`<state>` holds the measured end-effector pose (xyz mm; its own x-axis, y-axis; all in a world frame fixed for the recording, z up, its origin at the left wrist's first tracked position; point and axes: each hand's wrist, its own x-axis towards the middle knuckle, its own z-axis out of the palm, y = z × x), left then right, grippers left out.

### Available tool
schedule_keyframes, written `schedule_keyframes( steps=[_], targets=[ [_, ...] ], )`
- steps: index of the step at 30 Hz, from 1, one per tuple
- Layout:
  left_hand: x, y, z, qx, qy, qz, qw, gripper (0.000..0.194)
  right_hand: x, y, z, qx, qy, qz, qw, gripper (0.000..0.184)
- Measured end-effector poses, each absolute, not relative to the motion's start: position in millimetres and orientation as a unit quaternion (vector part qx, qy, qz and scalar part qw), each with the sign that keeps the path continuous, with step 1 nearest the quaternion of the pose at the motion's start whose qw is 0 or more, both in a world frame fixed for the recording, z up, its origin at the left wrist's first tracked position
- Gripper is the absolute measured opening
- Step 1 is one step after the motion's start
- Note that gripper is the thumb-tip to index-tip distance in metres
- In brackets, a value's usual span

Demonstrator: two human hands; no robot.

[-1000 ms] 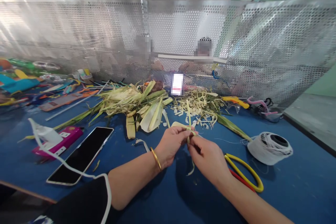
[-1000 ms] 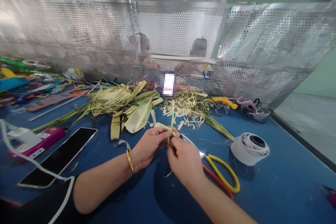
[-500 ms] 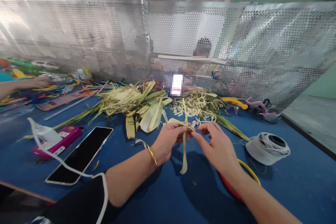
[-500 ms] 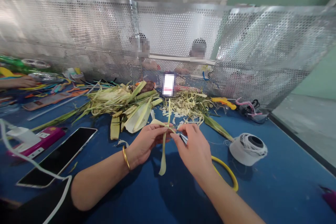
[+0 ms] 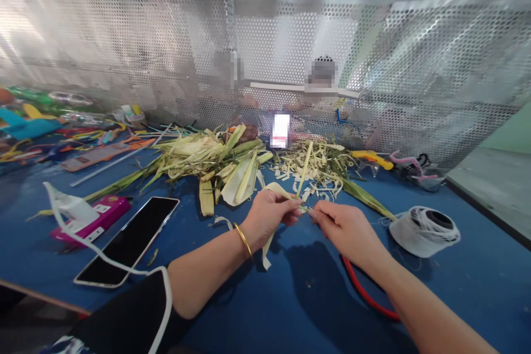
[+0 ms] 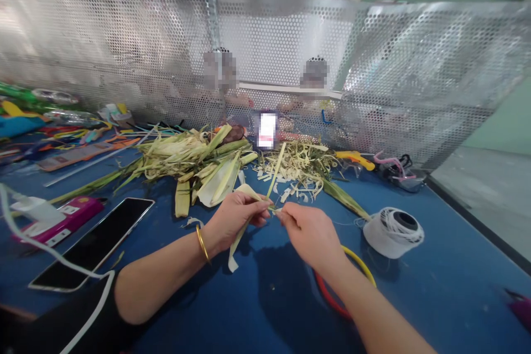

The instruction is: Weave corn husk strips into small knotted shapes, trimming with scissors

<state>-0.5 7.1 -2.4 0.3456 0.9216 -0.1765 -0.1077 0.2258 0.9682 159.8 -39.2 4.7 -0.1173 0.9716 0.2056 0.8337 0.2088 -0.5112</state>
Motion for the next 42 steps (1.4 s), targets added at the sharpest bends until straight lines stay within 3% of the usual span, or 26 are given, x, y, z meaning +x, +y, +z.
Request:
schedule_keyframes(
  steps=[4,7,10,13,19,22,25,28,30,35,39,42],
  targets=[
    [-3,7,1,0.468,0.388,0.365,0.705,0.009,166,-32,5,-0.602,-0.696,0.235,0.313,0.035],
    [-5,5,5,0.469,0.37,0.328,0.732,0.02,166,-28,0,-0.595,-0.605,0.307,0.43,0.035],
    [-4,1,5,0.496,0.365,0.289,0.733,0.032,163,-27,-4,-0.552,-0.539,0.415,0.482,0.035],
    [-1,-1,2,0.528,0.37,0.276,0.713,0.023,157,-29,-6,-0.531,-0.505,0.456,0.505,0.034],
    [1,0,-2,0.555,0.377,0.266,0.692,0.013,152,-29,-14,-0.56,-0.476,0.389,0.555,0.032],
    [0,1,-3,0.56,0.386,0.256,0.687,0.012,156,-29,-12,-0.6,-0.531,0.339,0.493,0.035],
    [0,0,-3,0.562,0.388,0.254,0.684,0.014,163,-33,-1,-0.666,-0.6,0.165,0.411,0.05],
    [1,-3,-1,0.581,0.383,0.25,0.673,0.018,164,-38,10,-0.643,-0.655,-0.031,0.394,0.042],
    [2,-6,0,0.606,0.385,0.238,0.654,0.02,160,-39,11,-0.594,-0.712,-0.014,0.375,0.03],
    [5,-11,0,0.642,0.384,0.207,0.63,0.016,147,-38,-1,-0.585,-0.693,0.209,0.367,0.025],
    [4,-13,0,0.619,0.384,0.199,0.656,0.012,141,-39,-9,-0.601,-0.631,0.195,0.45,0.023],
    [3,-15,1,0.611,0.375,0.196,0.67,0.016,142,-37,-12,-0.596,-0.644,0.167,0.449,0.025]
  ],
)
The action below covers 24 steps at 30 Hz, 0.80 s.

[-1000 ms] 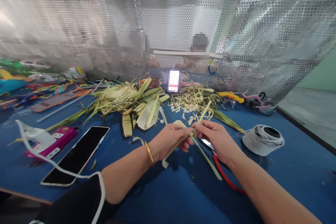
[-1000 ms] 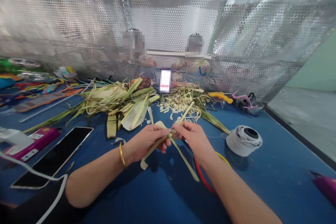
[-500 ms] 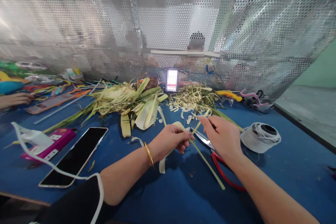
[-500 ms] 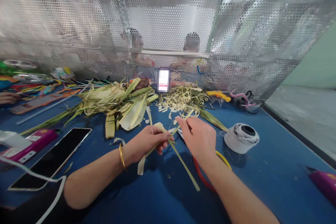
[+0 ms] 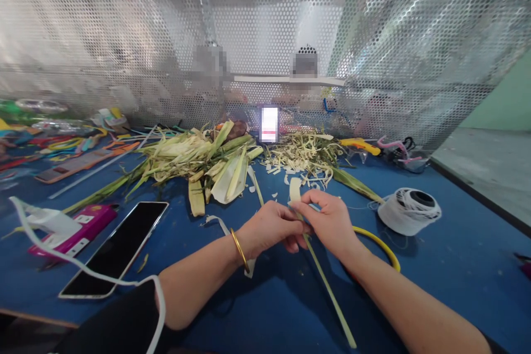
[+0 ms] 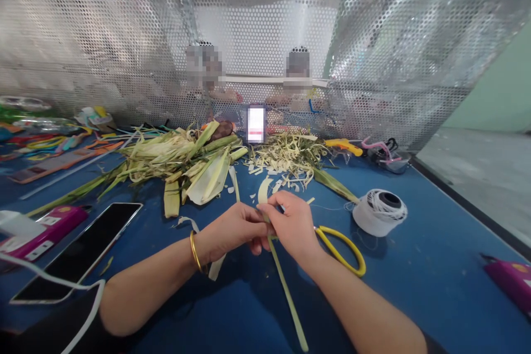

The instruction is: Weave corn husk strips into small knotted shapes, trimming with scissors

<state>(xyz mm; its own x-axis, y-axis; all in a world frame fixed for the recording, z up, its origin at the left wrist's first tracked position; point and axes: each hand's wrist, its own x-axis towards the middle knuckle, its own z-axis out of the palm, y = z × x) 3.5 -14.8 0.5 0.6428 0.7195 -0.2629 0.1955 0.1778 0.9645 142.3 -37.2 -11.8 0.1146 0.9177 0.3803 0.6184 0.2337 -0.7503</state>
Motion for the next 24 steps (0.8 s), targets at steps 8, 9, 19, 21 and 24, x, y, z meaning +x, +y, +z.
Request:
schedule_keyframes(
  steps=[8,9,19,21,24],
  targets=[
    [-2,-1,3,0.461,0.387,0.317,0.733,0.033,166,-38,10,-0.601,-0.69,0.044,0.401,0.033],
    [-3,1,4,0.454,0.391,0.328,0.73,0.031,167,-38,11,-0.607,-0.701,0.066,0.369,0.033],
    [1,7,-4,0.441,0.437,0.38,0.686,0.014,160,-36,-4,-0.59,-0.759,0.009,0.275,0.03],
    [0,7,-4,0.416,0.417,0.398,0.704,0.013,160,-37,-3,-0.57,-0.75,-0.094,0.323,0.024],
    [0,5,-3,0.389,0.358,0.413,0.742,0.018,156,-39,-3,-0.567,-0.725,-0.114,0.376,0.025]
  ],
)
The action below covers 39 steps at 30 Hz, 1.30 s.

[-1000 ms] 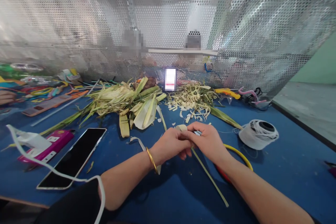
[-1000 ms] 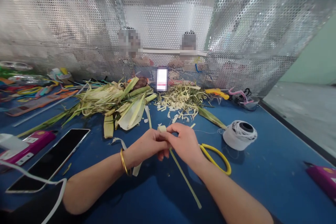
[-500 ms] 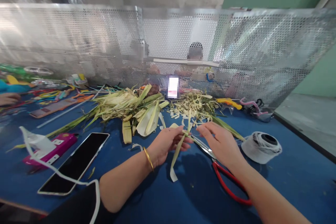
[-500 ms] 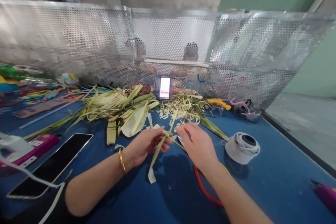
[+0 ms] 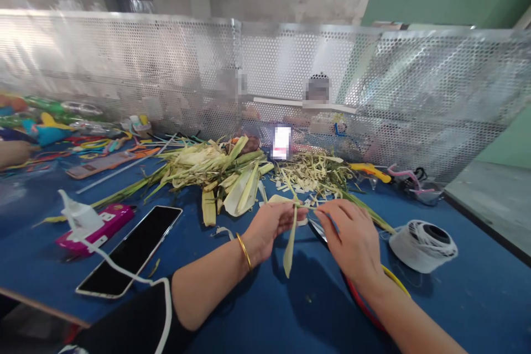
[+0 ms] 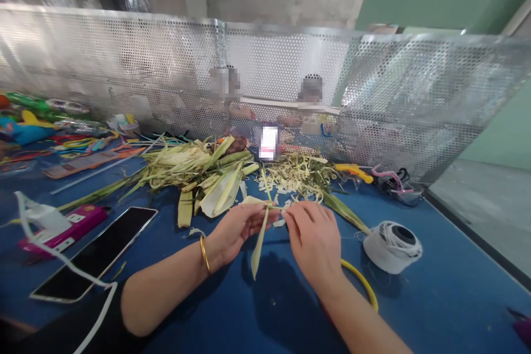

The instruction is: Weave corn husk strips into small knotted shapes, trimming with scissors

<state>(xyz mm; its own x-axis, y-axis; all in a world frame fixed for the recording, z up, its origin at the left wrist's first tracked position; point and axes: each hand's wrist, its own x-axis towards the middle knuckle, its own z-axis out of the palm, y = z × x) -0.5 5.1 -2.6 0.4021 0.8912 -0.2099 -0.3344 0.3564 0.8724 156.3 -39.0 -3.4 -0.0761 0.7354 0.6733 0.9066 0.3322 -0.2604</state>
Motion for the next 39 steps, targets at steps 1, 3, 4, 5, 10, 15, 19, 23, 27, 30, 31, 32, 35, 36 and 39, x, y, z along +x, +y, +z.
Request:
schedule_keyframes(
  steps=[1,3,4,5,10,15,19,23,27,30,31,32,35,36,39],
  targets=[
    [0,4,-2,0.385,0.34,0.413,0.752,0.02,154,-40,-5,-0.58,-0.718,-0.067,0.38,0.027],
    [1,0,-1,0.387,0.315,0.411,0.762,0.021,147,-39,-11,-0.601,-0.695,0.072,0.388,0.031],
    [2,-2,-1,0.394,0.308,0.41,0.763,0.02,144,-38,-14,-0.601,-0.677,0.144,0.399,0.032],
    [4,-4,-1,0.403,0.302,0.406,0.762,0.019,142,-37,-16,-0.594,-0.657,0.208,0.416,0.034],
    [6,-6,-1,0.487,0.348,0.336,0.727,0.024,144,-30,-18,-0.58,-0.56,0.324,0.495,0.033],
    [0,1,-3,0.493,0.504,0.421,0.571,0.019,157,-28,-8,-0.659,-0.563,0.208,0.454,0.031],
    [-8,9,1,0.512,0.488,0.588,0.393,0.011,157,-31,-6,-0.65,-0.596,0.187,0.433,0.03],
    [-8,8,6,0.596,0.4,0.466,0.517,0.027,152,-36,-6,-0.588,-0.697,0.099,0.398,0.028],
    [-4,2,4,0.525,0.37,0.378,0.667,0.031,150,-39,-8,-0.544,-0.77,0.063,0.329,0.025],
    [-3,2,0,0.478,0.38,0.346,0.712,0.026,150,-40,-8,-0.547,-0.783,0.056,0.29,0.026],
    [-3,3,-1,0.468,0.385,0.346,0.717,0.023,151,-40,-8,-0.554,-0.78,0.059,0.284,0.026],
    [-4,4,-2,0.46,0.391,0.35,0.717,0.02,151,-39,-8,-0.562,-0.774,0.074,0.281,0.027],
    [-4,6,-2,0.44,0.41,0.375,0.705,0.016,152,-39,-6,-0.588,-0.743,0.147,0.285,0.026],
    [-4,7,-1,0.437,0.415,0.381,0.701,0.015,152,-39,-6,-0.595,-0.734,0.16,0.287,0.026],
    [-3,7,0,0.444,0.425,0.385,0.688,0.011,152,-39,-6,-0.606,-0.727,0.152,0.285,0.024]
  ],
)
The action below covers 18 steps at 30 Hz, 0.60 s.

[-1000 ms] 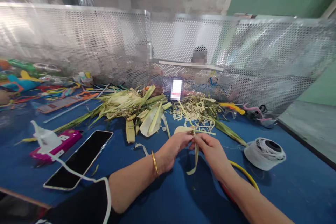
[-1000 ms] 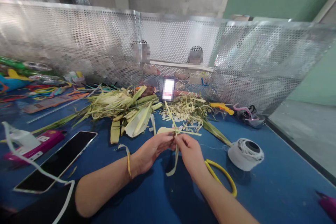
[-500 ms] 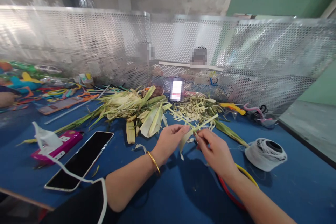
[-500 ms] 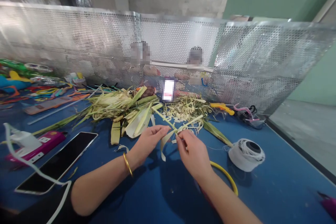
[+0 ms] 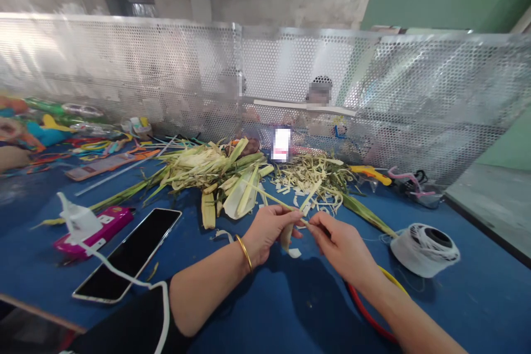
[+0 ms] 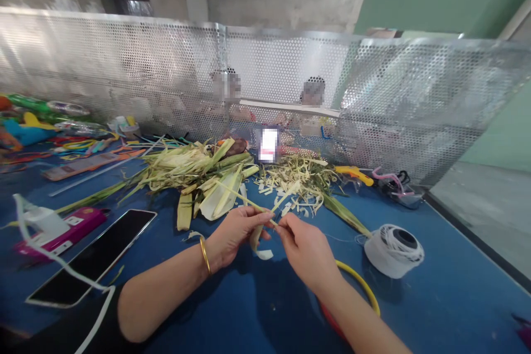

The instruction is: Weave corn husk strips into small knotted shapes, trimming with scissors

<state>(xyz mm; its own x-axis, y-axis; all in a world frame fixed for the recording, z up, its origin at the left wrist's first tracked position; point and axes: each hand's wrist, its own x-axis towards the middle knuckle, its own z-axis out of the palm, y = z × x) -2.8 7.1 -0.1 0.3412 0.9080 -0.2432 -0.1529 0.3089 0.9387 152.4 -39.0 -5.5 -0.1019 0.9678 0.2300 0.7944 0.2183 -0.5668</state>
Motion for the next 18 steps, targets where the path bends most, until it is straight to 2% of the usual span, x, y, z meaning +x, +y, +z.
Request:
schedule_keyframes(
  steps=[4,7,15,18],
  targets=[
    [0,5,-1,0.463,0.452,0.388,0.657,0.005,153,-39,-5,-0.59,-0.744,0.162,0.27,0.023],
    [1,4,-2,0.456,0.454,0.392,0.657,0.007,153,-39,-3,-0.58,-0.745,0.19,0.269,0.023],
    [-4,6,-1,0.388,0.362,0.335,0.778,0.012,152,-42,8,-0.544,-0.716,0.344,0.271,0.021],
    [-6,7,2,0.355,0.352,0.329,0.801,0.016,156,-43,12,-0.555,-0.722,0.303,0.281,0.025]
  ],
)
